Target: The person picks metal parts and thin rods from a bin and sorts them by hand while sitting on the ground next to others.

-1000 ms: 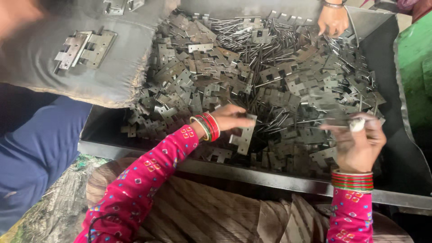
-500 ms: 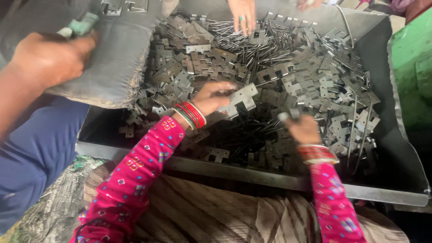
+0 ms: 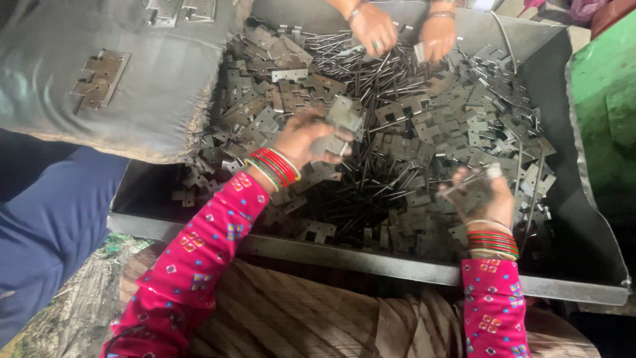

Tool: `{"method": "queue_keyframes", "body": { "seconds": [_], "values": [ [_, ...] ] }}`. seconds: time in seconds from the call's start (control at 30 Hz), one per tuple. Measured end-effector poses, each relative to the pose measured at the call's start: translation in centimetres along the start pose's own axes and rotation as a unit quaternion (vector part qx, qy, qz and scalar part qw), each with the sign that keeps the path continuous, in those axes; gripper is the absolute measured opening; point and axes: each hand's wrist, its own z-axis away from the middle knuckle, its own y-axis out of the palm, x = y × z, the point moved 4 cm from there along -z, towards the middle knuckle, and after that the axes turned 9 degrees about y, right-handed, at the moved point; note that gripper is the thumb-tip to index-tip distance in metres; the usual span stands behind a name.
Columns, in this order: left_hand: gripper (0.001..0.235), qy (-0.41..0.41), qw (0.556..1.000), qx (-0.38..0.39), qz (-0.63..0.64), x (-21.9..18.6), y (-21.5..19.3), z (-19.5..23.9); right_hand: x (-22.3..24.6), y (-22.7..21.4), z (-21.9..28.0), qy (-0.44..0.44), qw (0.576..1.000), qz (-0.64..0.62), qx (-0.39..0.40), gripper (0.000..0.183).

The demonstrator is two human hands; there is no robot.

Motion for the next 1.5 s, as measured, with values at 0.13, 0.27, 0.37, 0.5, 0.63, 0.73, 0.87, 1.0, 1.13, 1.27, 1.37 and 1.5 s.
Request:
{"method": "queue_keyframes", "body": {
  "seconds": [0.13,0.27,0.37,0.5,0.63,0.73,0.87,1.0,1.13,1.27,1.37,1.5],
  "values": [
    [0.036,-0.029,0.994,-0.001,-0.108,4.3,3.5,1.0,-4.4,3.6,1.1,0.138,0.988,0.061,0.025,0.034],
    [0.038,0.094,0.882,0.029,-0.461,8.4,7.1,5.2,-10.6,7.8,2.3,0.16,0.986,0.007,0.046,0.035],
    [0.061,0.154,0.758,0.063,-0.631,9.8,7.8,5.9,-11.6,10.4,4.5,0.198,0.955,0.065,0.209,0.052],
    [0.042,0.232,0.744,-0.007,-0.626,6.4,6.5,5.2,-6.5,8.7,5.3,-0.018,0.88,0.465,0.098,0.049],
    [0.039,0.274,0.685,-0.048,-0.674,-0.3,6.2,3.9,-0.7,0.4,3.7,-0.095,0.425,0.872,-0.223,0.045],
    [0.037,0.268,0.59,-0.122,-0.751,-5.1,4.7,3.6,2.3,-8.7,2.4,0.04,0.313,0.914,-0.254,0.03],
    [0.036,0.299,0.47,-0.178,-0.811,-11.1,0.2,2.7,3.7,-14.6,2.3,-0.046,0.447,0.853,-0.264,0.041],
    [0.012,0.19,0.27,-0.315,-0.89,-15.6,-8.1,3.3,3.4,-14.6,3.0,-0.123,0.598,0.768,-0.192,0.033],
    [0.012,0.104,0.21,-0.409,-0.882,-19.1,-15.7,6.0,4.1,-11.7,4.6,-0.243,0.616,0.73,-0.171,0.025],
    [0.042,0.181,0.136,-0.455,-0.861,-19.4,-12.9,6.6,5.1,-8.5,5.1,-0.274,0.635,0.706,-0.154,0.028],
    [0.048,0.25,0.153,-0.352,-0.889,-15.2,-5.1,4.5,4.9,-6.5,4.5,-0.281,0.661,0.683,-0.13,0.03],
    [0.027,0.224,0.407,-0.095,-0.88,-4.9,1.4,1.3,4.5,-6.2,5.2,-0.269,0.714,0.64,-0.093,0.032]
  ]
}}
